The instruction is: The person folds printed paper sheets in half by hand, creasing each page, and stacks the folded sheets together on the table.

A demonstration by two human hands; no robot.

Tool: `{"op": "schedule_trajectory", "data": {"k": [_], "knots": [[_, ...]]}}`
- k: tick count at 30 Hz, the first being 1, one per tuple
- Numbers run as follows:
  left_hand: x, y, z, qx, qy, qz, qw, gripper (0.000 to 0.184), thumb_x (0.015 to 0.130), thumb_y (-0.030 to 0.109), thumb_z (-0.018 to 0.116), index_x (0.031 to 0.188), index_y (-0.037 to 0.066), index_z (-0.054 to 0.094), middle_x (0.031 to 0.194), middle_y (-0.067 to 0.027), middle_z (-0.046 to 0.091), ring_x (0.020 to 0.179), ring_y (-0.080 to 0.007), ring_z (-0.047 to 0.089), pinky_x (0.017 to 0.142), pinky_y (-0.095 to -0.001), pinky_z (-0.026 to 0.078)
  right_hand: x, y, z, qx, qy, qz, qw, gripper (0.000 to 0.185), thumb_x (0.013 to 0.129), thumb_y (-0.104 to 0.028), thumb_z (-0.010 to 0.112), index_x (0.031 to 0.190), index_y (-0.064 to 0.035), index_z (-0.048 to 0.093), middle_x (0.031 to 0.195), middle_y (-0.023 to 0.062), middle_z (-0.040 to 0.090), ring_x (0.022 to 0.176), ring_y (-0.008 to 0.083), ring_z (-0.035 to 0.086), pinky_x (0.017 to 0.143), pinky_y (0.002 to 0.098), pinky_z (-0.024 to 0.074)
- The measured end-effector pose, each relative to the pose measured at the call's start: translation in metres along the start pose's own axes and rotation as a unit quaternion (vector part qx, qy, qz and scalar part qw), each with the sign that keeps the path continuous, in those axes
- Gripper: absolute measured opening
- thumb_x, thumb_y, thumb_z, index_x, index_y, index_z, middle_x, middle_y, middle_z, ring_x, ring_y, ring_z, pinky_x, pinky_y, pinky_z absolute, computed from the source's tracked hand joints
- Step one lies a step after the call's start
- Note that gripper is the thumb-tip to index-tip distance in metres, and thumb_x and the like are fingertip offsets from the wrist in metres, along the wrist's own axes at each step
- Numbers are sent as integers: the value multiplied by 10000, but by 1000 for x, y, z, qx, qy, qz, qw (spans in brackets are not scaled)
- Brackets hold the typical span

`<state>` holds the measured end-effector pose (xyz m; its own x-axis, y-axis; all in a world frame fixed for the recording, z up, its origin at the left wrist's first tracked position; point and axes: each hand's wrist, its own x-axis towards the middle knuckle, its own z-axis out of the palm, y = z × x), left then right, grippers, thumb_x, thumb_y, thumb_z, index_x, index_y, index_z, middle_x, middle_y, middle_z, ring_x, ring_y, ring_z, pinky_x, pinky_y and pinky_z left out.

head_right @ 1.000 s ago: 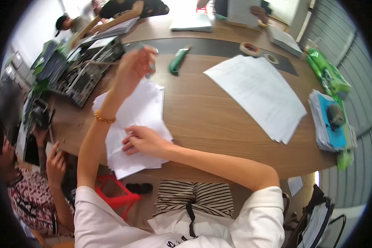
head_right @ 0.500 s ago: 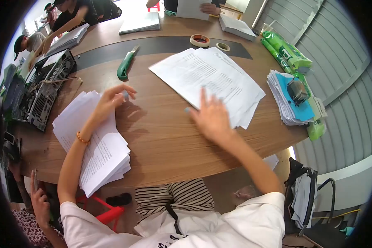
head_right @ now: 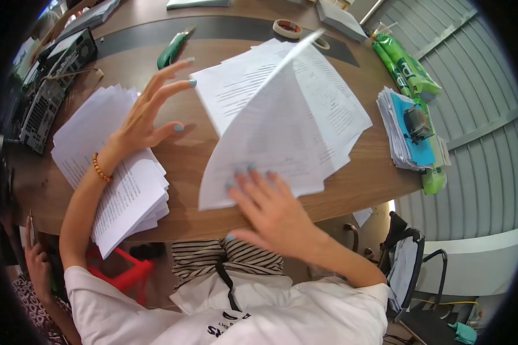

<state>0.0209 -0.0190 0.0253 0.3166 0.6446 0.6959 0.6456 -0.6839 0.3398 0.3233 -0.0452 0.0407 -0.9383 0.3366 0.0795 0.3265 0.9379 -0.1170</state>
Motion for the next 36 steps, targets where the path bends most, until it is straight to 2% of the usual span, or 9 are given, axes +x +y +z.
{"op": "schedule_trajectory", "data": {"k": [5, 10, 14, 16, 23, 25, 30, 32, 36], "knots": [[-1, 11, 4, 101, -95, 68, 988, 447, 760, 196, 604, 1192, 305, 562, 1424, -72, 290, 1307, -288, 252, 1076, -462, 248, -13, -29, 5, 8, 7, -54, 998, 611, 734, -472, 626, 1165, -53, 521, 1261, 174, 454, 1092, 317, 463, 870, 448, 373], [-3, 2, 4, 62, -77, -13, 995, 498, 740, 131, 595, 1209, 291, 549, 1431, -84, 242, 1289, -296, 271, 1066, -460, 273, -7, -16, -7, 161, -38, 50, 985, 498, 777, -391, 624, 1097, -22, 528, 1256, 233, 403, 1111, 359, 425, 903, 475, 349], [-7, -4, 8, 22, -50, -3, 998, 507, 767, 195, 525, 1268, 260, 489, 1452, -129, 204, 1309, -333, 234, 1056, -496, 235, 23, 7, -5, 58, 18, 9, 998, 436, 777, -363, 634, 1006, -11, 515, 1281, 262, 361, 1160, 402, 387, 956, 490, 309], [-5, -1, 5, 59, -50, 53, 996, 394, 780, 218, 574, 1172, 252, 584, 1433, -91, 238, 1297, -297, 260, 1054, -466, 286, 34, 16, 8, 69, 14, -46, 996, 428, 774, -381, 635, 935, -14, 483, 1283, 283, 350, 1209, 425, 343, 995, 519, 269], [-9, -1, 10, 59, -144, -29, 987, 223, 800, 267, 602, 1001, 224, 689, 1447, -53, 254, 1343, -281, 194, 1054, -443, 285, 20, -12, -23, 99, -62, -41, 992, 630, 731, -405, 664, 1147, 26, 468, 1322, 294, 326, 1236, 426, 325, 997, 541, 274], [-8, -2, 11, 47, -138, -28, 989, 224, 784, 250, 625, 997, 221, 690, 1448, -53, 252, 1346, -280, 188, 1054, -440, 285, 3, -26, -32, 54, -160, -63, 984, 748, 676, -369, 709, 1237, 32, 418, 1328, 303, 320, 1213, 432, 361, 963, 535, 329], [-11, -2, 14, 63, -116, -8, 991, 254, 729, 191, 693, 982, 213, 693, 1449, -54, 251, 1349, -275, 178, 1059, -429, 285, -17, -15, -49, 40, -96, -87, 991, 357, 660, -175, 693, 924, 37, 582, 1163, 209, 532, 1067, 326, 530, 863, 413, 456], [-11, -1, 14, 55, -113, -21, 992, 236, 706, 188, 713, 941, 202, 704, 1441, -57, 268, 1345, -269, 189, 1062, -424, 284, -3, -8, -71, -7, 18, -38, 999, 159, 666, -72, 641, 784, 19, 585, 1059, 138, 594, 965, 270, 576, 790, 369, 483], [-7, 0, 9, 70, -153, -21, 986, 385, 691, 184, 725, 1067, 213, 646, 1448, -62, 234, 1337, -279, 199, 1064, -424, 287, 57, 19, -86, -153, 95, -5, 984, 194, 621, 24, 669, 774, -6, 554, 1084, 96, 562, 1021, 295, 512, 827, 382, 460]]}}
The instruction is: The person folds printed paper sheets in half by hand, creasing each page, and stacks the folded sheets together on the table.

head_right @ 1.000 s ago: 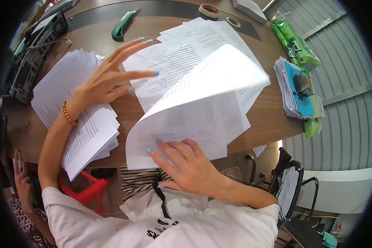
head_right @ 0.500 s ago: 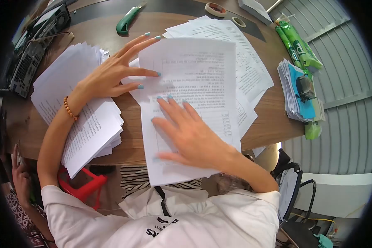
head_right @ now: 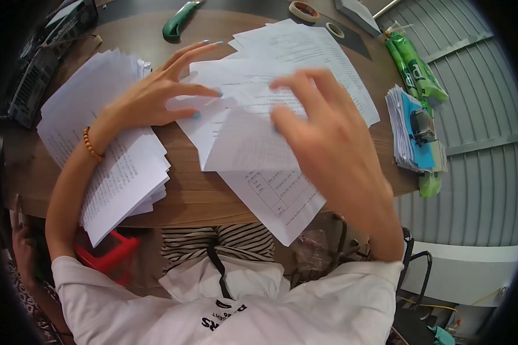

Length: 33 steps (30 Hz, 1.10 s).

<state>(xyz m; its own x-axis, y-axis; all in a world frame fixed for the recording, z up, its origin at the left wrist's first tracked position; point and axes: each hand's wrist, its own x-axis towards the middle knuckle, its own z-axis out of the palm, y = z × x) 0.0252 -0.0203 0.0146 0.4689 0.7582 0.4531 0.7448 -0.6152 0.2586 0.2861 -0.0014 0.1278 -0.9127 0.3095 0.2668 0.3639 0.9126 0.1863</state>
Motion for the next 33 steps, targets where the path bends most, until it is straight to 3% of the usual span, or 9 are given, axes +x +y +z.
{"op": "schedule_trajectory", "data": {"k": [2, 5, 7, 9, 11, 13, 16, 22, 33], "knots": [[2, 4, -1, -15, 30, -64, 997, 616, 655, 173, 736, 1228, 235, 518, 1467, -85, 141, 1336, -310, 178, 1065, -448, 279, 27, 24, 27, -1, -37, -22, 999, 188, 665, -21, 688, 812, -9, 570, 1125, 72, 522, 1125, 264, 426, 904, 362, 424], [1, -5, 4, -48, 112, -35, 992, 768, 627, 230, 759, 1306, 278, 402, 1473, -59, 104, 1333, -310, 181, 1073, -454, 263, 66, 57, 64, 56, -115, -96, 987, 176, 708, -69, 679, 856, 0, 614, 1094, 102, 552, 1095, 271, 453, 922, 335, 418], [2, 2, 0, -4, 94, -37, 995, 663, 615, 218, 764, 1225, 289, 514, 1465, -54, 159, 1335, -299, 189, 1071, -455, 269, 85, 57, 73, 54, -156, -100, 981, 197, 707, -92, 693, 862, -2, 614, 1105, 100, 549, 1107, 267, 449, 932, 342, 413], [2, 0, -1, 78, 32, 41, 996, 505, 642, 239, 749, 1125, 299, 612, 1456, -24, 208, 1327, -253, 225, 1062, -415, 301, 93, 55, 79, 77, -117, -72, 988, 252, 699, -107, 702, 917, -19, 610, 1151, 119, 527, 1125, 274, 442, 945, 351, 402], [2, 2, 0, 38, 43, 23, 998, 362, 649, 248, 740, 1003, 292, 679, 1449, -5, 247, 1330, -229, 225, 1066, -400, 294, 79, 48, 79, 58, -27, -74, 995, 290, 715, -115, 695, 976, -38, 596, 1168, 140, 508, 1115, 294, 454, 935, 367, 394], [2, 3, -2, 49, 46, 9, 998, 356, 648, 240, 739, 999, 269, 679, 1445, -20, 260, 1323, -235, 247, 1068, -402, 286, 56, 32, 68, 62, 202, 50, 976, 334, 734, -111, 676, 1038, -39, 559, 1147, 156, 507, 1090, 313, 474, 922, 394, 387], [3, 4, -2, 50, 50, 18, 997, 307, 653, 222, 732, 957, 227, 689, 1433, -34, 291, 1310, -242, 276, 1069, -400, 283, 5, 14, 68, 75, 223, 52, 971, 375, 770, -131, 640, 1113, -33, 525, 1176, 158, 497, 1106, 328, 473, 925, 438, 370], [4, 6, -3, 67, 48, 18, 996, 353, 650, 160, 688, 999, 205, 666, 1425, -63, 307, 1289, -247, 314, 1068, -397, 285, -27, 12, 94, 76, 6, 50, 996, 518, 840, -264, 560, 1293, -56, 417, 1369, 178, 357, 1296, 353, 284, 1055, 484, 214], [7, 7, -1, 46, -22, 40, 998, 597, 632, 94, 637, 1168, 348, 571, 1427, -46, 316, 1311, -256, 297, 1099, -410, 236, -9, 34, 108, 132, -28, 13, 991, 577, 826, -257, 552, 1345, -104, 350, 1409, 162, 295, 1330, 322, 219, 1091, 456, 156]]}}
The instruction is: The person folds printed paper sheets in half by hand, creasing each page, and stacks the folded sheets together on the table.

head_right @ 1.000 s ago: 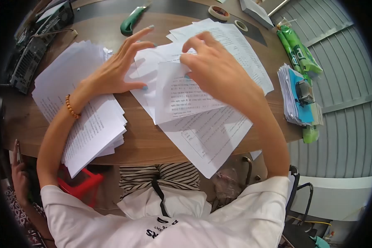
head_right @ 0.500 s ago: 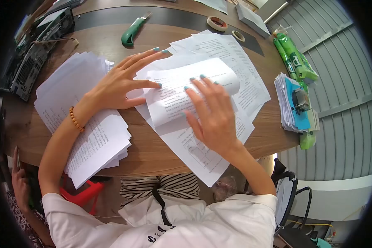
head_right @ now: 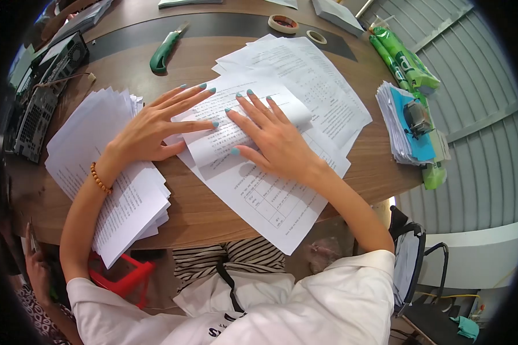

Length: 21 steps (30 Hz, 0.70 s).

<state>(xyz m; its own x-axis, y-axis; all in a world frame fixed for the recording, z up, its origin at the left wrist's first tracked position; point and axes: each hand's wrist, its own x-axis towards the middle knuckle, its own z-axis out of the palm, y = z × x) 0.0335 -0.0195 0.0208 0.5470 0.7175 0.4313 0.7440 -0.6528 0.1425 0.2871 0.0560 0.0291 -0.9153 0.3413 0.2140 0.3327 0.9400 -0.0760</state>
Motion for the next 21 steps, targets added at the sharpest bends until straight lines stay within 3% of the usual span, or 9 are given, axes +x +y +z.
{"op": "schedule_trajectory", "data": {"k": [1, 5, 7, 8, 10, 11, 13, 20, 21], "knots": [[0, -1, 1, 0, -3, -5, 1000, 593, 630, 94, 639, 1164, 345, 576, 1426, -47, 318, 1308, -260, 303, 1096, -410, 242, 1, 1, 1, 6, -9, 0, 1000, 621, 792, -194, 569, 1361, -113, 331, 1435, 134, 263, 1344, 305, 193, 1103, 446, 130], [-1, -1, 2, -14, -11, -22, 1000, 582, 624, 88, 640, 1151, 328, 592, 1415, -54, 336, 1298, -268, 322, 1085, -409, 267, 1, 5, 6, -4, -11, 2, 1000, 599, 813, -223, 556, 1359, -118, 334, 1433, 131, 266, 1343, 301, 197, 1102, 446, 137], [-1, -2, 3, -8, -17, -24, 1000, 534, 668, 116, 637, 1160, 317, 586, 1401, -52, 358, 1291, -254, 334, 1083, -393, 274, 1, 7, 8, -23, 6, -13, 1000, 536, 882, -403, 482, 1312, -96, 390, 1378, 186, 339, 1318, 329, 249, 1076, 468, 191], [-2, -2, 3, -2, -23, -26, 999, 487, 712, 144, 633, 1169, 306, 580, 1387, -50, 380, 1283, -241, 346, 1081, -378, 280, 0, 7, 9, -23, 6, -13, 1000, 536, 882, -403, 482, 1312, -96, 390, 1378, 186, 339, 1318, 329, 249, 1076, 468, 191], [-3, -4, 5, -19, -22, -28, 999, 523, 681, 121, 625, 1172, 297, 581, 1384, -64, 384, 1280, -260, 352, 1076, -398, 284, 0, 7, 9, -27, 6, -15, 1000, 543, 884, -422, 474, 1310, -95, 395, 1367, 189, 355, 1312, 333, 260, 1072, 469, 200], [-3, -5, 6, -36, -22, -30, 999, 560, 650, 97, 617, 1176, 287, 583, 1380, -79, 388, 1276, -280, 357, 1071, -418, 289, 0, 6, 9, -26, 5, -16, 1000, 543, 884, -422, 474, 1310, -95, 395, 1367, 189, 355, 1312, 333, 260, 1072, 469, 200], [-4, -7, 7, -47, -35, -38, 998, 554, 662, 106, 603, 1191, 270, 573, 1376, -84, 393, 1268, -285, 367, 1070, -423, 286, 0, 4, 9, -17, -24, 9, 1000, 586, 838, -276, 545, 1361, -121, 332, 1421, 138, 288, 1332, 303, 225, 1097, 453, 156], [-6, -8, 8, -53, -69, -63, 994, 565, 677, 130, 542, 1235, 225, 537, 1365, -110, 401, 1253, -297, 386, 1079, -441, 257, 0, 5, 10, -16, -30, 15, 999, 578, 849, -282, 536, 1364, -119, 328, 1422, 142, 286, 1329, 318, 230, 1087, 466, 170], [-6, -8, 9, -53, -70, -63, 994, 565, 677, 130, 542, 1235, 225, 537, 1365, -110, 401, 1253, -297, 386, 1079, -441, 257, 0, 6, 12, -23, -14, 6, 1000, 546, 873, -360, 488, 1339, -107, 360, 1391, 169, 326, 1311, 332, 262, 1075, 473, 191]]}}
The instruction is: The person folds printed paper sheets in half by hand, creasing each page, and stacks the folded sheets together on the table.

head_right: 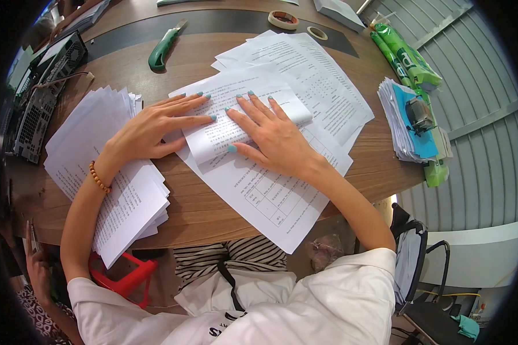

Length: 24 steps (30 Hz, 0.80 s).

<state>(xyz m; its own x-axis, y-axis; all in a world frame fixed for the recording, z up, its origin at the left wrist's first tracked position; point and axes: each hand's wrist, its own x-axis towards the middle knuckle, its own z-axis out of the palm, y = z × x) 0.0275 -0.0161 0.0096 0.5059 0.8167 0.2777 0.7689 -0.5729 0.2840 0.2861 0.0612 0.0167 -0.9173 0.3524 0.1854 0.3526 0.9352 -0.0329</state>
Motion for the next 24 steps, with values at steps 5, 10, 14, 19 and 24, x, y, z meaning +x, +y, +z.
{"op": "schedule_trajectory", "data": {"k": [5, 10, 14, 19, 24], "knots": [[1, -1, 0, -13, -1, 4, 1000, 570, 676, 135, 522, 1242, 198, 528, 1365, -131, 395, 1260, -301, 374, 1091, -445, 226, 1, 0, 0, -3, 15, -8, 1000, 543, 898, -436, 439, 1317, -93, 390, 1363, 197, 362, 1292, 345, 299, 1062, 479, 215], [2, 1, -3, -23, -7, 1, 1000, 577, 670, 132, 515, 1245, 181, 522, 1370, -137, 385, 1273, -304, 351, 1094, -449, 214, 2, 0, -2, 5, -19, 7, 1000, 557, 872, -323, 495, 1364, -120, 329, 1424, 150, 280, 1320, 325, 249, 1081, 469, 180], [2, 0, -3, -29, -10, -1, 1000, 597, 645, 148, 533, 1241, 166, 522, 1373, -144, 379, 1282, -310, 335, 1096, -454, 204, 3, 0, -3, 11, -24, 11, 1000, 566, 870, -328, 502, 1366, -120, 325, 1426, 149, 277, 1319, 327, 250, 1081, 469, 185], [2, -1, -7, -38, -21, 8, 999, 531, 740, 344, 520, 1236, 152, 526, 1381, -153, 361, 1284, -322, 326, 1095, -465, 193, 3, 1, -4, 13, -46, 14, 999, 604, 865, -348, 507, 1382, -128, 287, 1438, 145, 250, 1330, 324, 225, 1088, 466, 171], [1, -8, -3, -94, -25, -4, 995, 524, 842, 506, 399, 1222, 178, 548, 1397, -135, 339, 1294, -318, 305, 1098, -458, 177, 1, 3, 1, -26, -75, 4, 997, 708, 857, -492, 440, 1404, -108, 207, 1456, 170, 169, 1352, 322, 148, 1097, 465, 128]]}}
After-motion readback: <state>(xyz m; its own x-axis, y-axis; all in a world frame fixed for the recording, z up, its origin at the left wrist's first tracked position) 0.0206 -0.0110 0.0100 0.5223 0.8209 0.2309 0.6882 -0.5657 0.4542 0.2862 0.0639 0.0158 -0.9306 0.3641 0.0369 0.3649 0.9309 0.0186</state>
